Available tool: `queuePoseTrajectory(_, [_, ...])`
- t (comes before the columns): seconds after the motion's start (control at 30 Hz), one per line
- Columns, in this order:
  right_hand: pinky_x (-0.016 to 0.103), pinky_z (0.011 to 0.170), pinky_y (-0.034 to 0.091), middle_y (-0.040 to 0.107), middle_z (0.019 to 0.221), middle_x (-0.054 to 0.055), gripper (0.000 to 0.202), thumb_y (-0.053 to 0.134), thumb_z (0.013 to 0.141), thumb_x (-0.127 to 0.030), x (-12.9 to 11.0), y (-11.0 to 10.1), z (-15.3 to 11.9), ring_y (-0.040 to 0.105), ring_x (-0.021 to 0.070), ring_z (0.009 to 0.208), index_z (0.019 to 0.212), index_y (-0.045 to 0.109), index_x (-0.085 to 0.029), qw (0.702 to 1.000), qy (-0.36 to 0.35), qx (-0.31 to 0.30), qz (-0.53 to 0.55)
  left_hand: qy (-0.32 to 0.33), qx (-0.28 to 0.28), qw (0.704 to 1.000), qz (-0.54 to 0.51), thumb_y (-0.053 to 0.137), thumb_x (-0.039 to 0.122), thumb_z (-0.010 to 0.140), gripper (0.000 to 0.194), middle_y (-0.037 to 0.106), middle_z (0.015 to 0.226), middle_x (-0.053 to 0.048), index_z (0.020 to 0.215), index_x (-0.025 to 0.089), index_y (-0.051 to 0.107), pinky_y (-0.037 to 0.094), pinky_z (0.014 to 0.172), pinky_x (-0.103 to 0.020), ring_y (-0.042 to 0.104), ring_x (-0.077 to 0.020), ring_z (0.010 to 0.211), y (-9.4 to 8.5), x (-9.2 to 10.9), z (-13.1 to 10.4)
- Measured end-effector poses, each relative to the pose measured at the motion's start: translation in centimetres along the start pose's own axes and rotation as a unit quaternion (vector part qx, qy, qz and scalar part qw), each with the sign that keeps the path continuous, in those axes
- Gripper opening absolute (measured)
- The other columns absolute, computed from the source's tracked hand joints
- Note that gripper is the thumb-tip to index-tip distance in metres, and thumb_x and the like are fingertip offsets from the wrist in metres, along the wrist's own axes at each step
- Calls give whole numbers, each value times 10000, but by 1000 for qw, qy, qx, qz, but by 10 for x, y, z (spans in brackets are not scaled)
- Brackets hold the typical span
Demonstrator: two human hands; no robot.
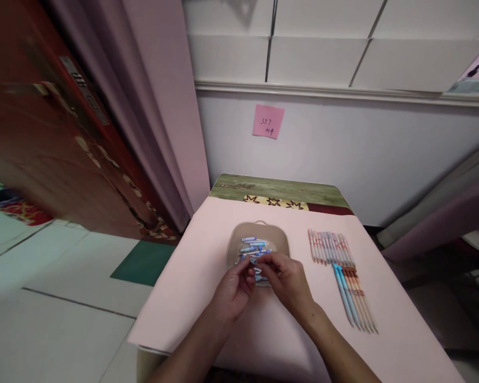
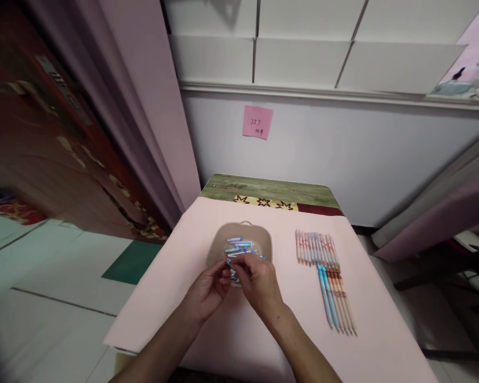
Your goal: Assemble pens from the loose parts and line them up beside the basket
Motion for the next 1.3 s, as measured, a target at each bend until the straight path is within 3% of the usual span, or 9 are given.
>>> queuePoseTrajectory(0.2, [256,650,489,688,791,24,83,611,823,-242,7,-1,-6,631,160,710,834,690,-221,1000,19,-12,8,-8,23,999,20,595,81,829,46,597,585,-18,788,83,616,380,361,-120,518,-55,440,-2,-10,-4])
queuePoseTrajectory(0.33, [227,560,454,633,665,-8,112,668,775,-305,19,4,-15,563,125,582,793,651,-195,987,118,-41,103,-26,46,998,39,612,85,818,19,600,584,-18,827,75,626,367,352,-120,511,-51,427,-7,-19,-10])
queuePoseTrajectory(0.43, [204,490,419,569,606,-42,278,732,707,-411,25,8,-20,504,96,516,783,591,-183,950,199,-71,229,-30,41,997,54,636,96,805,33,589,578,-10,833,78,630,375,360,-118,510,-49,429,-10,-24,-16])
queuePoseTrajectory(0.53, [192,449,389,527,577,-60,379,753,670,-478,26,5,-21,459,77,473,809,575,-175,920,230,-97,303,-38,34,998,47,637,103,807,28,597,605,-18,822,81,626,378,356,-119,508,-48,436,-10,-20,-20])
queuePoseTrajectory(0.63, [195,455,374,516,551,-52,366,672,753,-516,30,-9,-16,451,79,466,799,579,-165,929,210,-59,298,-19,32,999,-2,568,85,850,46,628,688,-45,852,81,614,381,348,-115,502,-41,444,-8,-2,-22])
queuePoseTrajectory(0.77, [203,466,374,539,556,-37,362,624,785,-527,47,-28,-6,476,94,479,754,571,-171,959,186,17,215,27,34,997,-62,497,67,887,110,623,728,-53,821,88,583,378,345,-93,486,-24,450,-5,25,-25])
queuePoseTrajectory(0.97, [212,506,387,588,563,-23,284,550,822,-441,68,-34,6,553,128,518,721,608,-183,987,146,54,-46,68,29,996,-58,473,80,904,134,622,740,-52,819,97,575,366,336,-87,473,-17,442,-3,37,-32])
queuePoseTrajectory(1.17, [231,645,401,681,765,19,160,527,830,-270,71,-23,20,620,162,720,810,673,-207,964,117,-3,-238,46,35,998,-37,484,71,893,121,623,741,-51,817,95,575,366,336,-92,473,-20,445,-7,32,-34])
queuePoseTrajectory(1.3, [222,687,394,687,928,42,213,487,880,-226,74,-13,30,628,156,831,953,686,-223,923,112,-75,-359,42,47,997,-34,499,78,887,91,627,757,-60,829,100,565,369,340,-96,483,-25,453,-16,36,-32])
Point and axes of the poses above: each hand's wrist, its own z-axis towards the middle knuckle, its own y-axis out of the palm, x = y × z, the point moved 3 cm from there along z, towards the middle knuckle
